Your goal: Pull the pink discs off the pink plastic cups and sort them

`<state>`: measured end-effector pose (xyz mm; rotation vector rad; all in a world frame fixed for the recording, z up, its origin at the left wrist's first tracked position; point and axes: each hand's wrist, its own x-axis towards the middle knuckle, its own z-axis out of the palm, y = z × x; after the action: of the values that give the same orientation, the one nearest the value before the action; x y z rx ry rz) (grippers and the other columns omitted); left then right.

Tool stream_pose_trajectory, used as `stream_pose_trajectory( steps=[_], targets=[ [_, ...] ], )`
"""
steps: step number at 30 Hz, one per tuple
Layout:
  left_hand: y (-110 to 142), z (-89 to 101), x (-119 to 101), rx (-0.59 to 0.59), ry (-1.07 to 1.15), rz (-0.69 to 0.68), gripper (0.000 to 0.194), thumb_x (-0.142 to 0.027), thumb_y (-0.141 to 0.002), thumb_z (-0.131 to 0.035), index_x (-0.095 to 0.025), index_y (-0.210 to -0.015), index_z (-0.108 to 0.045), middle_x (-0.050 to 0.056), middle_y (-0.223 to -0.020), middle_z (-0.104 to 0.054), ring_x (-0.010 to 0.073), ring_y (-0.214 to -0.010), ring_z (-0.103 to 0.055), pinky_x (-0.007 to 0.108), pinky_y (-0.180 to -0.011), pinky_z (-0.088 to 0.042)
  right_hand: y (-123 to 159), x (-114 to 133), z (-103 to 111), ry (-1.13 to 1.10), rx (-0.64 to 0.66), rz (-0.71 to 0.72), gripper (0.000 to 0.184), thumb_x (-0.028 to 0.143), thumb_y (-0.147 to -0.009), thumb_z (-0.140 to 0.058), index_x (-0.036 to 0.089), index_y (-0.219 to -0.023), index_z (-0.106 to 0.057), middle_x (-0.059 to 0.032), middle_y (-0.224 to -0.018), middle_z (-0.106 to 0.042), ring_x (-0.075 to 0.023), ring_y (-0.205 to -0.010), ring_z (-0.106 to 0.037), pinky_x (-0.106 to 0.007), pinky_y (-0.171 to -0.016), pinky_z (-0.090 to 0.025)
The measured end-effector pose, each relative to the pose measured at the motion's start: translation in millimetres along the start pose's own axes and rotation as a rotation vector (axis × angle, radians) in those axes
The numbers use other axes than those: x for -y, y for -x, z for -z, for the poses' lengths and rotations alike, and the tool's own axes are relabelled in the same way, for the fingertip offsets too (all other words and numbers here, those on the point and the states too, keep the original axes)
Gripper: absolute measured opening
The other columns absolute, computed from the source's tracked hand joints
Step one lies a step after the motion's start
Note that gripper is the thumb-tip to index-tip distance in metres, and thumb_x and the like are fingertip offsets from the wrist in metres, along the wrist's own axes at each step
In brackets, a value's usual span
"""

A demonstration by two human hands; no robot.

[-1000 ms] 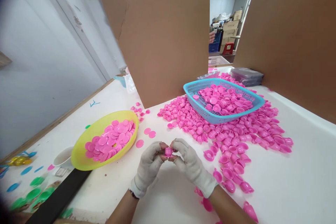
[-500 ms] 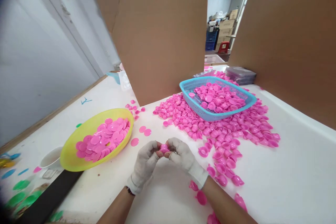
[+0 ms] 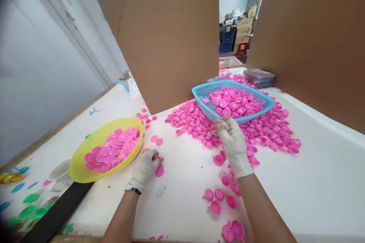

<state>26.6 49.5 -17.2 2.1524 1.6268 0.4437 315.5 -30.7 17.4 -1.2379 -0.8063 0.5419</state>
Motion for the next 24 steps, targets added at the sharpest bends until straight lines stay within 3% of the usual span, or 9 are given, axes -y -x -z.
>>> stream_pose_trajectory(
  steps=[3, 5, 7, 10, 13, 16, 19, 24],
  targets=[
    [4, -0.4, -7, 0.059, -0.105, 0.017, 0.016, -0.021, -0.072, -0.061, -0.018, -0.089, -0.060, 0.006, -0.088, -0.056, 0.0175, -0.069, -0.054, 0.029, -0.067, -0.041, 1, -14, 7, 0.547, 0.179, 0.040, 0.018, 0.019, -0.078, -0.047, 0.021, -0.092, -0.057, -0.0022, -0.084, -0.062, -0.0170, -0.076, -0.059, -0.029, -0.068, -0.046],
    [6, -1.8, -12, 0.067, -0.115, 0.002, 0.014, -0.015, -0.074, -0.057, -0.018, -0.087, -0.060, 0.006, -0.089, -0.053, 0.0170, -0.070, -0.053, 0.028, -0.067, -0.041, 4, -23, 6, 0.935, 0.298, 0.079, 0.014, 0.014, -0.077, -0.045, 0.020, -0.076, -0.057, -0.0030, -0.079, -0.061, -0.0173, -0.079, -0.057, -0.028, -0.071, -0.042],
    [7, -3.5, -14, 0.065, -0.087, -0.012, 0.013, -0.012, -0.073, -0.055, -0.018, -0.084, -0.059, 0.006, -0.089, -0.052, 0.0168, -0.071, -0.052, 0.028, -0.068, -0.041, 7, -30, 2, 1.142, 0.335, 0.078, 0.012, 0.016, -0.078, -0.046, 0.019, -0.072, -0.056, -0.0055, -0.080, -0.060, -0.0192, -0.079, -0.055, -0.030, -0.070, -0.039],
    [8, -5.9, -15, 0.024, -0.024, -0.014, 0.017, -0.008, -0.069, -0.057, -0.017, -0.083, -0.056, 0.006, -0.091, -0.052, 0.0153, -0.071, -0.052, 0.027, -0.068, -0.041, 10, -35, -5, 1.224, 0.307, 0.051, 0.008, 0.019, -0.079, -0.050, 0.017, -0.079, -0.058, -0.0105, -0.086, -0.059, -0.0227, -0.082, -0.054, -0.031, -0.068, -0.036],
    [11, -9.0, -16, 0.023, 0.163, -0.032, 0.016, -0.007, -0.067, -0.057, -0.018, -0.078, -0.053, 0.002, -0.078, -0.055, 0.0140, -0.067, -0.053, 0.026, -0.064, -0.041, 11, -40, -10, 1.284, 0.306, 0.056, 0.014, 0.015, -0.079, -0.051, 0.015, -0.090, -0.058, -0.0140, -0.096, -0.058, -0.0242, -0.088, -0.054, -0.031, -0.070, -0.034],
    [13, -12.6, -20, 0.141, 0.523, 0.016, 0.010, -0.012, -0.071, -0.054, -0.018, -0.079, -0.052, -0.002, -0.063, -0.054, 0.0123, -0.057, -0.055, 0.023, -0.053, -0.041, 12, -43, -11, 1.302, 0.335, 0.078, 0.016, 0.014, -0.079, -0.051, 0.015, -0.094, -0.059, -0.0130, -0.098, -0.057, -0.0231, -0.087, -0.054, -0.030, -0.071, -0.034],
    [15, -13.8, -26, 0.293, 0.846, 0.089, 0.013, -0.020, -0.073, -0.058, -0.015, -0.085, -0.055, -0.002, -0.062, -0.056, 0.0105, -0.049, -0.054, 0.022, -0.047, -0.043, 13, -43, -11, 1.288, 0.384, 0.110, 0.015, 0.011, -0.080, -0.048, 0.017, -0.085, -0.060, -0.0090, -0.090, -0.057, -0.0202, -0.082, -0.053, -0.029, -0.070, -0.033],
    [17, -9.7, -35, 0.404, 1.048, -0.006, 0.015, -0.024, -0.070, -0.064, -0.013, -0.077, -0.056, 0.003, -0.073, -0.064, 0.0093, -0.058, -0.056, 0.022, -0.055, -0.049, 12, -37, -5, 1.246, 0.418, 0.157, 0.019, 0.009, -0.082, -0.044, 0.017, -0.080, -0.061, -0.0064, -0.084, -0.056, -0.0176, -0.079, -0.053, -0.028, -0.071, -0.035]
  ],
)
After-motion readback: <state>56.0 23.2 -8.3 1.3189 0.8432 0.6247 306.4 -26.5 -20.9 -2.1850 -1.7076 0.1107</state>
